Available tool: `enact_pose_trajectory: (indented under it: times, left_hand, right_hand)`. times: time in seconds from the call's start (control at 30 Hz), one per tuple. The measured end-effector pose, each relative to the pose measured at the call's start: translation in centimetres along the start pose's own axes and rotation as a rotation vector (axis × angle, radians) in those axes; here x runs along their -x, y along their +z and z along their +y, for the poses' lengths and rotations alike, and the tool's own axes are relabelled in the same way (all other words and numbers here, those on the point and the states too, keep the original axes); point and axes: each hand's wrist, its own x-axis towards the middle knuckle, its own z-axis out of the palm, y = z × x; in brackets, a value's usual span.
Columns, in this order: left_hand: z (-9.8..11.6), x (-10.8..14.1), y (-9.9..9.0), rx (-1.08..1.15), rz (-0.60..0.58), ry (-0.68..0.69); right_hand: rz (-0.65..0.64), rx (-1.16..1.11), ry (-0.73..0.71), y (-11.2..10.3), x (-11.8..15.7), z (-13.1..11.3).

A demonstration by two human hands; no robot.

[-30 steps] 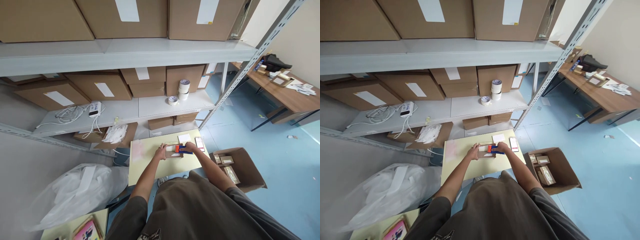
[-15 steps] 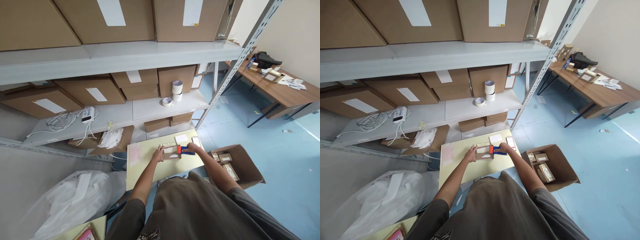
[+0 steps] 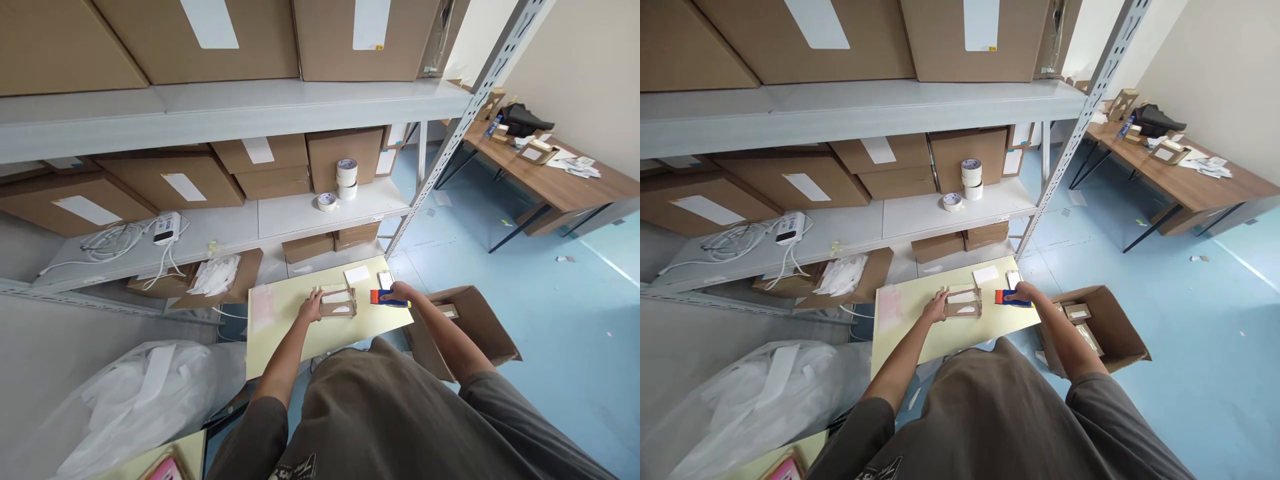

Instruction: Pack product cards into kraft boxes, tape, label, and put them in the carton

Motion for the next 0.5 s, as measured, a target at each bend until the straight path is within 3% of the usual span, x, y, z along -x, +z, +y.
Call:
enact_pose_trajectory:
  times: [0.17,0.33,0.5]
  left_hand:
    - [0.1,0.0,0.1,0.028,0.012,-0.004]
    - [0.5,0.2,0.4,0.041,0.024,-0.019]
    - [0.6,-0.1,0.6,0.093,0.020,-0.023]
  right_hand:
    - [-0.027,-0.083,0.028,0.0,0.2,0.9]
    - [0.029,-0.094,0.062,0.6,-0.1,1.6]
    - [0.120,0.012,0.140,2.0,-1.0,-0.1]
